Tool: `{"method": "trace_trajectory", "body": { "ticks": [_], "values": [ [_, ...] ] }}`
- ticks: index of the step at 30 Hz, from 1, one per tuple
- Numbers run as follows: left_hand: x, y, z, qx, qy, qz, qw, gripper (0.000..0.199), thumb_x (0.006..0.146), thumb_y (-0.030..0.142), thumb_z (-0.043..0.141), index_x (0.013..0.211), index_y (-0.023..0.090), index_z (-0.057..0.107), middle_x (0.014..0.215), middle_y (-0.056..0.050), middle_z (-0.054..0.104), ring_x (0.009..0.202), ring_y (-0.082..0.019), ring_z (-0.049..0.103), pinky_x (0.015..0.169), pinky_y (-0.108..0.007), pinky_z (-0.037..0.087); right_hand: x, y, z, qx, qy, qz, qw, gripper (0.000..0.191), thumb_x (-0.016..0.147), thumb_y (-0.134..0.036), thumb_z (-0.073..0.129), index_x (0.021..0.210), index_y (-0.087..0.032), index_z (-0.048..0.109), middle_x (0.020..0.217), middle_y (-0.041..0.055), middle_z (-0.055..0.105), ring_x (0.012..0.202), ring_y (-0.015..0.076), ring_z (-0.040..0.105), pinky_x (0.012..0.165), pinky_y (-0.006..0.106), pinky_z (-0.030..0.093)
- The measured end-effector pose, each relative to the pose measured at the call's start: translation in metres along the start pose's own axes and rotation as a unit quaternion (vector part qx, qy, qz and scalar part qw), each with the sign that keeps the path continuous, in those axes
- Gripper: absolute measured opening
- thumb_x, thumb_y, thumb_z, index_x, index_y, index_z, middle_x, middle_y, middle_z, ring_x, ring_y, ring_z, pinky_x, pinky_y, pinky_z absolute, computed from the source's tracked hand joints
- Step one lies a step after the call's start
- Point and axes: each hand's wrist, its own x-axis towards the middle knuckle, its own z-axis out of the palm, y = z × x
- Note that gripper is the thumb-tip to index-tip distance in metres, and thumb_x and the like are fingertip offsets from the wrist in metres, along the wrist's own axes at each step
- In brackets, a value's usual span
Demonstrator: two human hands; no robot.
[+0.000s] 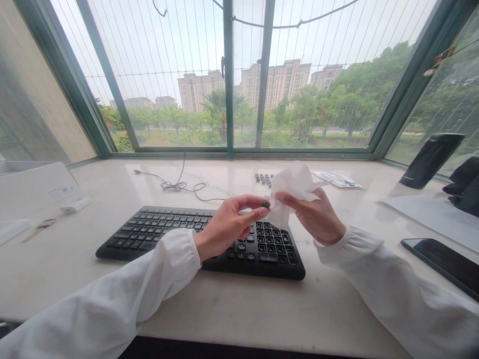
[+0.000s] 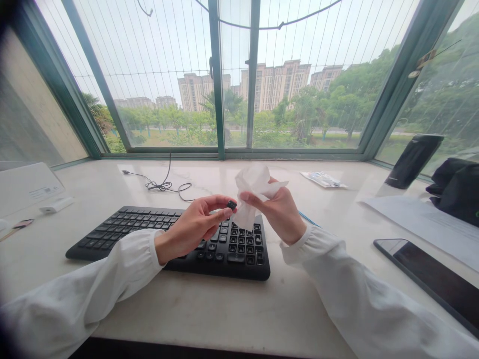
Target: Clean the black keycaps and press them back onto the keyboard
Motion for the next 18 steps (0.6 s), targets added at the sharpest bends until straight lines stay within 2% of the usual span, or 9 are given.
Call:
{"method": "trace_trajectory", "body": {
  "ticks": [4, 6, 8, 10, 12, 14, 16, 18],
  "values": [
    [0.001, -0.001, 0.0, 0.001, -0.004, -0.016, 1.0, 0.04, 0.078, 0.042, 0.07, 0.108, 0.015, 0.064, 0.093, -0.005, 0.067, 0.04, 0.001, 0.038, 0.034, -0.015, 0.029, -0.004, -0.005, 0.003, -0.031, -0.044, -0.032, 0.998, 0.033, 0.06, -0.037, 0.083, 0.079, -0.023, 0.061, 0.077, 0.0013, 0.064, 0.073, 0.0194, 0.058, 0.067, 0.035, 0.047],
    [0.002, 0.001, 0.0, 0.009, 0.004, -0.018, 1.0, 0.043, 0.077, 0.044, 0.069, 0.109, 0.015, 0.063, 0.096, -0.007, 0.067, 0.039, 0.002, 0.037, 0.034, -0.015, 0.029, -0.003, -0.005, 0.001, -0.045, -0.053, -0.034, 0.997, 0.034, 0.061, -0.04, 0.082, 0.083, -0.023, 0.061, 0.078, 0.0015, 0.065, 0.073, 0.0202, 0.059, 0.066, 0.035, 0.047],
    [0.002, 0.005, -0.003, 0.021, 0.028, -0.015, 0.999, 0.044, 0.077, 0.046, 0.069, 0.108, 0.015, 0.061, 0.103, -0.008, 0.067, 0.039, 0.002, 0.038, 0.034, -0.015, 0.029, 0.003, -0.003, -0.006, -0.07, -0.034, -0.018, 0.997, 0.037, 0.066, -0.044, 0.078, 0.091, -0.023, 0.062, 0.082, 0.0027, 0.066, 0.076, 0.0211, 0.06, 0.065, 0.035, 0.047],
    [0.003, 0.01, -0.007, 0.042, 0.059, 0.001, 0.997, 0.04, 0.078, 0.045, 0.068, 0.104, 0.016, 0.06, 0.111, -0.008, 0.066, 0.04, 0.003, 0.039, 0.035, -0.015, 0.031, 0.012, 0.003, -0.018, -0.142, -0.004, 0.011, 0.99, 0.039, 0.068, -0.046, 0.074, 0.095, -0.022, 0.061, 0.082, 0.0039, 0.067, 0.074, 0.0215, 0.061, 0.063, 0.035, 0.047],
    [0.003, 0.015, -0.012, 0.072, 0.081, 0.027, 0.994, 0.032, 0.078, 0.042, 0.068, 0.096, 0.016, 0.06, 0.116, -0.008, 0.065, 0.041, 0.003, 0.04, 0.037, -0.015, 0.034, 0.022, 0.01, -0.031, -0.281, 0.034, 0.032, 0.959, 0.034, 0.07, -0.043, 0.072, 0.093, -0.02, 0.061, 0.081, 0.005, 0.067, 0.073, 0.0225, 0.062, 0.064, 0.036, 0.047],
    [0.004, 0.019, -0.018, 0.113, 0.09, 0.047, 0.988, 0.026, 0.078, 0.038, 0.068, 0.089, 0.016, 0.058, 0.114, -0.007, 0.066, 0.041, 0.003, 0.041, 0.038, -0.015, 0.036, 0.028, 0.02, -0.042, -0.409, 0.056, 0.05, 0.909, 0.027, 0.073, -0.037, 0.067, 0.094, -0.02, 0.061, 0.086, 0.0074, 0.068, 0.079, 0.025, 0.063, 0.07, 0.039, 0.048],
    [0.004, 0.021, -0.023, 0.169, 0.085, 0.059, 0.98, 0.024, 0.078, 0.035, 0.068, 0.086, 0.016, 0.057, 0.107, -0.006, 0.068, 0.042, 0.001, 0.042, 0.038, -0.016, 0.037, 0.03, 0.029, -0.048, -0.469, 0.022, 0.085, 0.879, 0.034, 0.074, -0.034, 0.064, 0.104, -0.018, 0.061, 0.099, 0.0119, 0.069, 0.09, 0.0279, 0.064, 0.079, 0.042, 0.049],
    [0.005, 0.022, -0.027, 0.237, 0.071, 0.079, 0.966, 0.021, 0.076, 0.031, 0.068, 0.085, 0.016, 0.058, 0.099, -0.005, 0.069, 0.049, -0.003, 0.051, 0.042, -0.016, 0.039, 0.029, 0.034, -0.047, -0.476, -0.054, 0.089, 0.874, 0.057, 0.071, -0.037, 0.067, 0.122, -0.016, 0.053, 0.122, 0.017, 0.061, 0.105, 0.0316, 0.06, 0.087, 0.044, 0.048]
  ]
}}
